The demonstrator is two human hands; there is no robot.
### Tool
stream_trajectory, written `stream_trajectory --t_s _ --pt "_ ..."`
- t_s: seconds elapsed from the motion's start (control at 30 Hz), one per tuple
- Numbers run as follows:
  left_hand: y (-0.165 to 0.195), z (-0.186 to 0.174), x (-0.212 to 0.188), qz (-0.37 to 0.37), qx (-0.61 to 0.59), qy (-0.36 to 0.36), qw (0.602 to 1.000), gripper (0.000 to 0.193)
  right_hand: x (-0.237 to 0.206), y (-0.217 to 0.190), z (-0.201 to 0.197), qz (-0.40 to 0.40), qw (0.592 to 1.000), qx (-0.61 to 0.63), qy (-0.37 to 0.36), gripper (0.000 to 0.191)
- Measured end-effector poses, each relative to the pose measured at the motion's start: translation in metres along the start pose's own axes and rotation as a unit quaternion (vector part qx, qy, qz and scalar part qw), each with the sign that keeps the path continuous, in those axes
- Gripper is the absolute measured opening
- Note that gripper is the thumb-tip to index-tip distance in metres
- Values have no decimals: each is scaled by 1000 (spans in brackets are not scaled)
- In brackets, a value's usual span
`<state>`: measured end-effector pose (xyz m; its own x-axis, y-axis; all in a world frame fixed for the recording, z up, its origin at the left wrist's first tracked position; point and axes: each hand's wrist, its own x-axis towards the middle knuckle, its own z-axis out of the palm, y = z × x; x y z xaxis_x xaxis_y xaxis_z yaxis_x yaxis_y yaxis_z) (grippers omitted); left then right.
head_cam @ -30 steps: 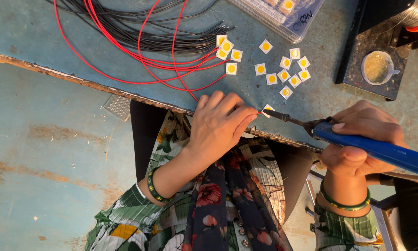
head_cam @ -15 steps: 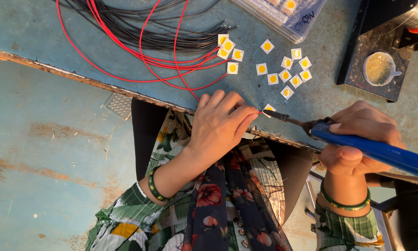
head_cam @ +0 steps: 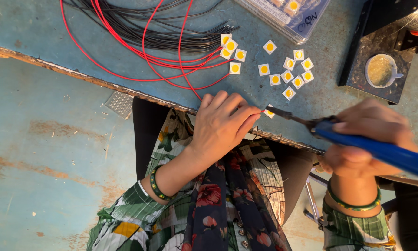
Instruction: The person uses a soldering iron to attach red and black wires to small square LED modules on a workbench. They repeatedly pick up a wire, position it on an LED, apply solder, and place the finished unit aside.
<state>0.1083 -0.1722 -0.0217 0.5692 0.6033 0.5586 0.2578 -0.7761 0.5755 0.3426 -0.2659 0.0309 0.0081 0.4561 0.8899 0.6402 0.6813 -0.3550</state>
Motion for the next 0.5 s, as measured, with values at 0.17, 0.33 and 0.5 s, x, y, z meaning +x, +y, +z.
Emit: stream_trajectory --t_s 0.17,0.33,0.5 --pt "-2 1 -2 16 -8 8 1000 11 -8 -1 -11 30 999 -13 36 44" --pt "-3 1 -2 17 0 4 1000 11 -5 -13 -6 77 996 -22 -41 46" --pt "-3 1 -2 16 2 -1 1000 11 -1 -13 0 91 995 -20 -42 48"
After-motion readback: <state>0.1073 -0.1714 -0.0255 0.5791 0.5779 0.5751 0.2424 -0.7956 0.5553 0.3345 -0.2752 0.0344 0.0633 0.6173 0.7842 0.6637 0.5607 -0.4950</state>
